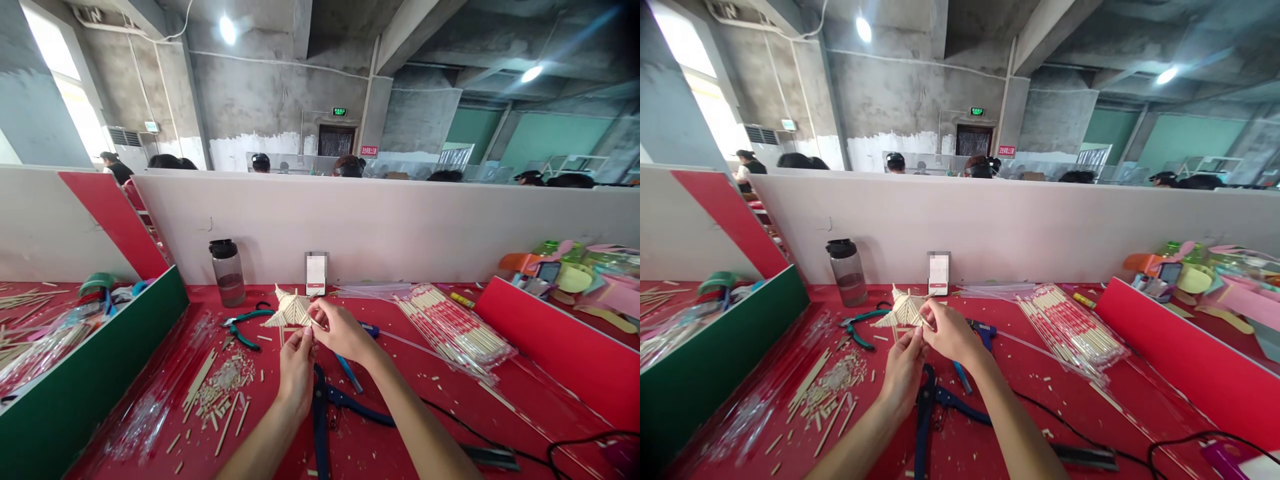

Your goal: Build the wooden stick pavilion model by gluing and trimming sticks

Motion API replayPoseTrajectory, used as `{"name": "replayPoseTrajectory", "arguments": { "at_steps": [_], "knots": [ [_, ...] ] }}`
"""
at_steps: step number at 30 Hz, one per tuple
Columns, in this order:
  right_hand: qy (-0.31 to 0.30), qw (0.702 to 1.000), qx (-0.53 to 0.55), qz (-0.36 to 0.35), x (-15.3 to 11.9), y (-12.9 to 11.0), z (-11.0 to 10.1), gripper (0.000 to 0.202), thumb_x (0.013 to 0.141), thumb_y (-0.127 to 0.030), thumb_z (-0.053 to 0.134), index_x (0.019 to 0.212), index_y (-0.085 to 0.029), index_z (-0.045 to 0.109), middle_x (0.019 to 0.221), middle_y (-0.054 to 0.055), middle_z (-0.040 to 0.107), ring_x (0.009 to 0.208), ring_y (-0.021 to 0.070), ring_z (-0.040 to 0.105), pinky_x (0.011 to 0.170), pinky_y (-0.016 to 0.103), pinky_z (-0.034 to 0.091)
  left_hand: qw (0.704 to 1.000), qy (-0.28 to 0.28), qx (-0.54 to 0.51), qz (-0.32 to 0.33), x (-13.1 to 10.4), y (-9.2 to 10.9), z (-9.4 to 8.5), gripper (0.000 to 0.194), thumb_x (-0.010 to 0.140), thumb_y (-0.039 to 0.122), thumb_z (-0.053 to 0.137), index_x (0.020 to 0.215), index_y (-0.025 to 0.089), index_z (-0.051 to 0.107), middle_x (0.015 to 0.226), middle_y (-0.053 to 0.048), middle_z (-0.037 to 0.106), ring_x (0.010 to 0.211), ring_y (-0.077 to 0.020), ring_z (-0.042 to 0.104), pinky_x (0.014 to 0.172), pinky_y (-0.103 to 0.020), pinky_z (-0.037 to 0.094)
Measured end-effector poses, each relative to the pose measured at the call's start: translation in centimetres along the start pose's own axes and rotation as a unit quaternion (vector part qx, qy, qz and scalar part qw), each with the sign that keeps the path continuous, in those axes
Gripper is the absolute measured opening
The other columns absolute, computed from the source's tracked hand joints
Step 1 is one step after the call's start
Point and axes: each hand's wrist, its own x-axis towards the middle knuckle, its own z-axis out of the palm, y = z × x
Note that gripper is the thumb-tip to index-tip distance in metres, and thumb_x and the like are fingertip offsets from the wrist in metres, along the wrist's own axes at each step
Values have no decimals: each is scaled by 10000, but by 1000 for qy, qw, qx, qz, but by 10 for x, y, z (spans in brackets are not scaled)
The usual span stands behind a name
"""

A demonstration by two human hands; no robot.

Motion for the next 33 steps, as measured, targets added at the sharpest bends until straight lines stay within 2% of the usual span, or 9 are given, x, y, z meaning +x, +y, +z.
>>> {"name": "replayPoseTrajectory", "arguments": {
  "at_steps": [9,16,23,33],
  "knots": [
    [3,1000,10,-2,0,-2,-1,178,864,-163,576,1032,-220,588,831,4,682,731,158,638,668,247,455,999,-12,42,16,5,-4,-6,456,669,520,843,853,120,724,741,-20,647,626,-103,534,616,-216,439],
    [10,1000,19,4,0,0,2,184,846,-162,581,1019,-226,579,793,-20,651,686,147,616,650,243,453,997,-4,68,26,7,-3,-7,467,667,537,836,858,126,723,719,-15,640,619,-112,530,598,-218,416],
    [6,1000,30,3,1,3,3,173,847,-166,576,1009,-226,584,792,-18,640,680,143,612,623,231,444,999,-6,39,17,5,-1,-8,444,633,483,865,857,132,711,758,-16,645,652,-113,550,630,-218,426],
    [3,999,33,8,1,-1,0,189,834,-160,594,1011,-226,590,783,-20,661,677,146,626,637,238,451,999,-2,48,19,6,3,-7,428,626,486,855,830,148,689,724,9,616,601,-100,522,589,-220,403]
  ]
}}
